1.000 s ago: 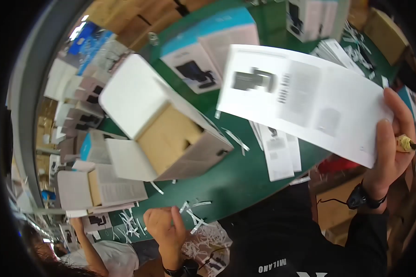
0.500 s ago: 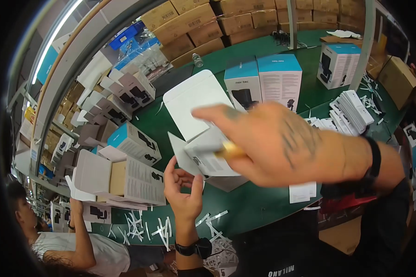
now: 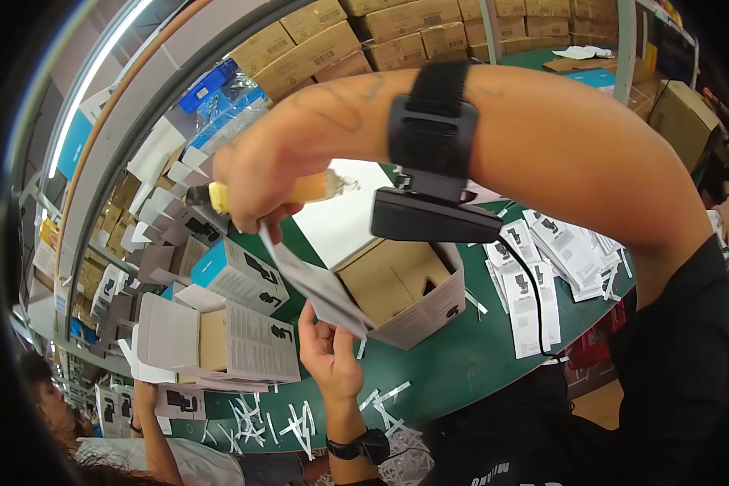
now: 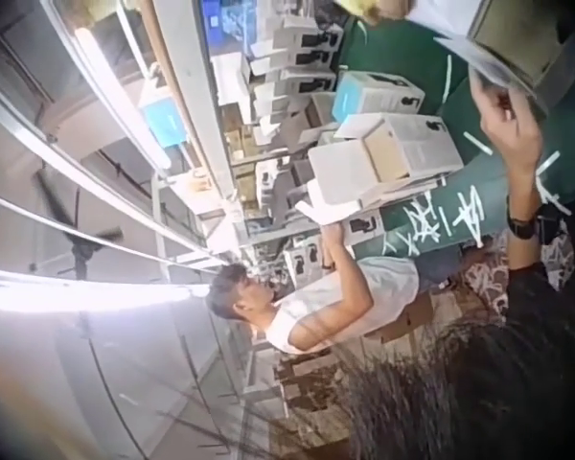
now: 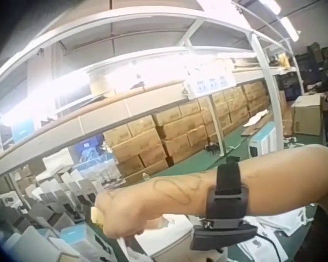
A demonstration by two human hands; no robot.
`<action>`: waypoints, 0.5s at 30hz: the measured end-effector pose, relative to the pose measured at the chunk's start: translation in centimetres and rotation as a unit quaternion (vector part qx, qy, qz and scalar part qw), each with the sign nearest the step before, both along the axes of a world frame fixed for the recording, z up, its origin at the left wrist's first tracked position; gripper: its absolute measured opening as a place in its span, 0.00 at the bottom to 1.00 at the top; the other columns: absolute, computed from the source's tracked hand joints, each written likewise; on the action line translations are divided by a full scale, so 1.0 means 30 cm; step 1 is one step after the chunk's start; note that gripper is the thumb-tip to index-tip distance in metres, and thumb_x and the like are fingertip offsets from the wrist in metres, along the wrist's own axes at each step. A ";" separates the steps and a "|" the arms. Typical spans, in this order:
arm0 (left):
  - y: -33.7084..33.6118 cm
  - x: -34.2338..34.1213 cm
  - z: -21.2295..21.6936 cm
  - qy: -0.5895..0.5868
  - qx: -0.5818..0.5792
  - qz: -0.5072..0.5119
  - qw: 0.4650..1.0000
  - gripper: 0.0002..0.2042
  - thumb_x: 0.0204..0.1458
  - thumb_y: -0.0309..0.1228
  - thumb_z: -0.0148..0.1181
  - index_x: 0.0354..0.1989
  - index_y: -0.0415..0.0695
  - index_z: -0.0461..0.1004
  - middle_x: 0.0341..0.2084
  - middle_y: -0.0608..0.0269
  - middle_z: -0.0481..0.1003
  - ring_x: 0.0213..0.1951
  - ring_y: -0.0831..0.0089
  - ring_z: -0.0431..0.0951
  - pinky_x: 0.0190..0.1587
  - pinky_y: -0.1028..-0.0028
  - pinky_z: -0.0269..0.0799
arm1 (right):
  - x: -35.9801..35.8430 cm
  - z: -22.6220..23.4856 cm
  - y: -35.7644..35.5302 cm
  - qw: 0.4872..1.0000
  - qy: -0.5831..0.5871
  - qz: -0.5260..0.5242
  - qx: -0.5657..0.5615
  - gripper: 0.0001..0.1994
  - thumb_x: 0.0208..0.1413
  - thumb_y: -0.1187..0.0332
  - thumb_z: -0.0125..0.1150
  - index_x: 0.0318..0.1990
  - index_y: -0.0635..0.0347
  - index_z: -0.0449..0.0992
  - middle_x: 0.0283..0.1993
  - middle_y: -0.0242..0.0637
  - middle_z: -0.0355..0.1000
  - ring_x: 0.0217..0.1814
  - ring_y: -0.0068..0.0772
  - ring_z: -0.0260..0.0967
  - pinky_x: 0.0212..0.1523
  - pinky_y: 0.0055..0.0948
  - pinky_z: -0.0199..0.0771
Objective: The person packages microphones by placing a manual into a box, cutting a label with a utility knife, and applying it to the box. They then slide a blue sleeve over the box and place the completed package on a stack.
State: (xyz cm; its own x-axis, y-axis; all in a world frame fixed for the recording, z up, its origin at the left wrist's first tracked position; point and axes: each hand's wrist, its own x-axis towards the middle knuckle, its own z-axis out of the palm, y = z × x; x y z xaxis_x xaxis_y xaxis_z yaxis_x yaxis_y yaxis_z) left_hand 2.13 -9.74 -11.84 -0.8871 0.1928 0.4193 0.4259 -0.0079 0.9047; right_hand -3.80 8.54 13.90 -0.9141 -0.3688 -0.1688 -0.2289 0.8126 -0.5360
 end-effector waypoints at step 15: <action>0.065 -0.013 -0.022 0.015 -0.040 0.001 0.999 0.21 0.62 0.21 0.55 0.63 0.28 0.64 0.36 0.57 0.79 0.32 0.78 0.77 0.37 0.78 0.76 | -0.126 -0.350 0.032 0.993 0.100 0.035 0.056 0.14 0.54 0.66 0.59 0.38 0.70 0.82 0.38 0.57 0.80 0.44 0.57 0.81 0.46 0.44 0.80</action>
State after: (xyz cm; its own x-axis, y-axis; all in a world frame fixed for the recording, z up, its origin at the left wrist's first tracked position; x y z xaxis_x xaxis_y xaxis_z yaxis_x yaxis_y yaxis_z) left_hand 1.75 -7.80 -12.49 -0.8745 0.2255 0.4294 0.4533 0.0652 0.8890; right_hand -7.57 9.51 3.39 -0.9064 -0.4213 -0.0300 -0.3793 0.8432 -0.3809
